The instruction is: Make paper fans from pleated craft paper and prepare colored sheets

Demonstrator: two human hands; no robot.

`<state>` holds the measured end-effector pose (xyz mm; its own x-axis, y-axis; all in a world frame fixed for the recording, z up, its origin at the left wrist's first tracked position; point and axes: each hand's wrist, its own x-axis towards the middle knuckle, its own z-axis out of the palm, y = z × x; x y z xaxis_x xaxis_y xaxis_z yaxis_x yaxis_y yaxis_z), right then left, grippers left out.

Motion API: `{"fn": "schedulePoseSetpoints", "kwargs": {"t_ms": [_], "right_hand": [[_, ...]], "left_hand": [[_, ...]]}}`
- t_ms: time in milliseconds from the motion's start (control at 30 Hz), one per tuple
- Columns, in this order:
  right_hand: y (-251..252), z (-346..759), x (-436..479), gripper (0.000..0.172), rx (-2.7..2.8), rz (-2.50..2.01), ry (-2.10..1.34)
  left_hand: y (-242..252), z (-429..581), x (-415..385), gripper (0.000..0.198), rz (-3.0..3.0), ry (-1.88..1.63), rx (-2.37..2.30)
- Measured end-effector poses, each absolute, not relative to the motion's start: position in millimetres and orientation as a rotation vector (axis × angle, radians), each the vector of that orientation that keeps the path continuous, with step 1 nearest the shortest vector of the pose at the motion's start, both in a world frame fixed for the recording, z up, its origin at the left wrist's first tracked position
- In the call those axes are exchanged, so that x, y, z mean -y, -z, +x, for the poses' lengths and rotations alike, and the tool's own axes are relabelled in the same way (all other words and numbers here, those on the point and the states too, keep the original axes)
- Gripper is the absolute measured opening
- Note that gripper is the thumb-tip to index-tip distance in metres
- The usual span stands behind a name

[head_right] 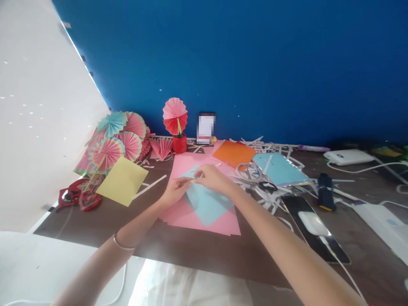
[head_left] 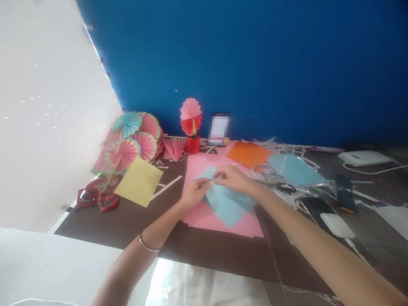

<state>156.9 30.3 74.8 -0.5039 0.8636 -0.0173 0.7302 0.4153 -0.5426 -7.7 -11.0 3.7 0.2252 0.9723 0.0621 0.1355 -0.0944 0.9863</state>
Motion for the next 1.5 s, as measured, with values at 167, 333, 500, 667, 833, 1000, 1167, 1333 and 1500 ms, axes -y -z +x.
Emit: {"fn": "schedulePoseSetpoints", "kwargs": {"t_ms": [167, 333, 500, 667, 833, 1000, 1167, 1333, 1500], "right_hand": [[-76, 162, -32, 0.018, 2.404, -1.503, -0.676], [-72, 162, -36, 0.017, 2.371, -1.562, -0.714], [-68, 163, -41, 0.019, 2.389, -1.523, -0.784], [-67, 164, -45, 0.018, 2.408, -1.496, -0.874], [-66, 160, -42, 0.009, 2.378, -1.472, -0.772], [-66, 152, -34, 0.010, 2.397, -1.318, -0.746], [-69, 142, -26, 0.005, 2.335, -1.410, -0.590], [-72, 133, -19, 0.012, 2.270, -1.451, -0.551], [-69, 129, -12, 0.011, 2.253, -1.371, -0.574]], "left_hand": [[-2, -8, 10, 0.025, 1.452, -1.003, -1.124], [-2, -8, 10, 0.026, 1.455, -1.015, -1.087], [3, -8, 9, 0.027, 1.462, -1.018, -1.056], [5, -5, 9, 0.027, 1.384, -1.064, -1.034], [4, -5, 10, 0.026, 1.296, -1.070, -1.108], [-1, -4, 11, 0.032, 1.345, -1.146, -1.131], [-7, -4, 14, 0.026, 1.395, -1.240, -1.173], [-4, -5, 13, 0.021, 1.440, -1.341, -1.151], [-3, -5, 12, 0.024, 1.546, -1.333, -1.100]]}}
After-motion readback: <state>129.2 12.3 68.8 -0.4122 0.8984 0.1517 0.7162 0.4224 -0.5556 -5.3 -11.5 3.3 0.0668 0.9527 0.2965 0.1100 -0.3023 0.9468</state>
